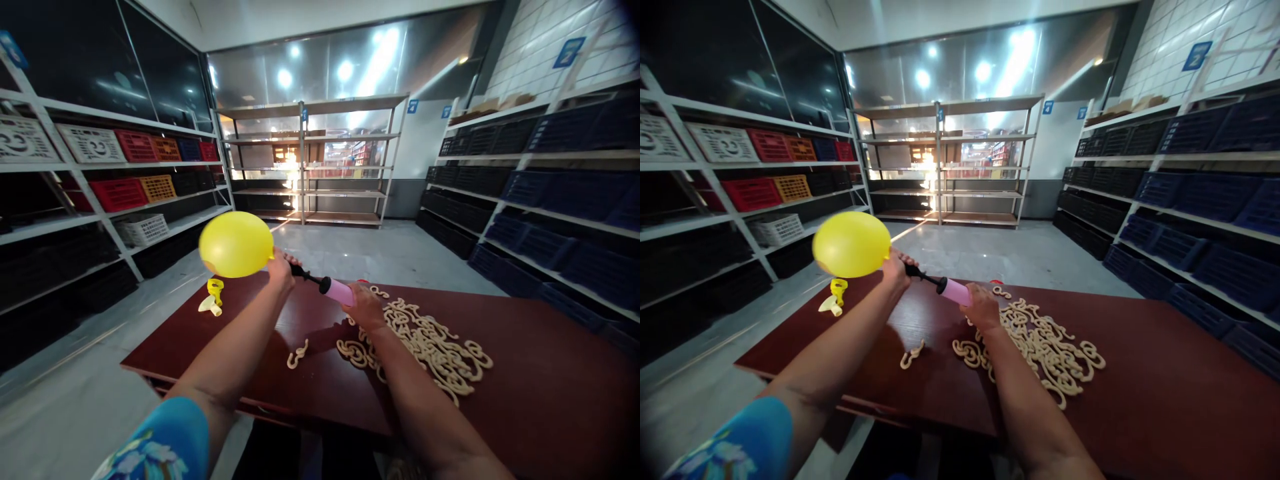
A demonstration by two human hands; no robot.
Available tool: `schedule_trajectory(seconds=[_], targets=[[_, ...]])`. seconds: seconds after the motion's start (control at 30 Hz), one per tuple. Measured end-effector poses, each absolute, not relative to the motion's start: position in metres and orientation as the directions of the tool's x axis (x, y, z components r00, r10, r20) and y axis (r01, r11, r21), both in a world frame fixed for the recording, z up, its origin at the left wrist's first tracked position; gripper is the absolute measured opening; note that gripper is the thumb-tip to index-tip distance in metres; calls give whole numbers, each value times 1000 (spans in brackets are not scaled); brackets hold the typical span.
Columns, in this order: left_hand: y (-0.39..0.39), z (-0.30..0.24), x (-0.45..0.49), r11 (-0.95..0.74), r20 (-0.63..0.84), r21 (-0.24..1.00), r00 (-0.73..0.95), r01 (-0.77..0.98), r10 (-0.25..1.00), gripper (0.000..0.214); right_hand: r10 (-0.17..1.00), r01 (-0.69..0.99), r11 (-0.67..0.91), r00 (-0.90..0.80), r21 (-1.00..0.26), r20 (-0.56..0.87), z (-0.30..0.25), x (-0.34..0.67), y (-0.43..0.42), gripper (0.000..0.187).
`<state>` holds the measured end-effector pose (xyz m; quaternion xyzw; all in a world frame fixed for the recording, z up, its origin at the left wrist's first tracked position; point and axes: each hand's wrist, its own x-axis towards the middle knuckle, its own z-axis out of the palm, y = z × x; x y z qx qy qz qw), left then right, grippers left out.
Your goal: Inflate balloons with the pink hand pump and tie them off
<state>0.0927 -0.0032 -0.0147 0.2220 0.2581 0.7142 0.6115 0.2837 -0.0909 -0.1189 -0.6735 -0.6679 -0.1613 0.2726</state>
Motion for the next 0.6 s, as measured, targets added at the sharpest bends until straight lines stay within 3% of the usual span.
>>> schedule_trajectory(seconds=[0.13,0.23,0.43,0.6], targets=[[21,13,52,-216,35,632,-251,-744,967,39,810,988,-21,105,-150,577,-121,292,-85,32],[16,-1,59,-215,6,637,-275,-740,962,38,819,992,-14,83,-124,568,-123,290,-85,30],[-22,-53,127,-106,-48,624,-173,-774,984,40,821,994,81,-25,-74,571,-122,279,-92,29],[-7,-25,103,-122,-18,631,-172,-766,985,42,792,992,57,26,-116,609,-118,288,-91,30]])
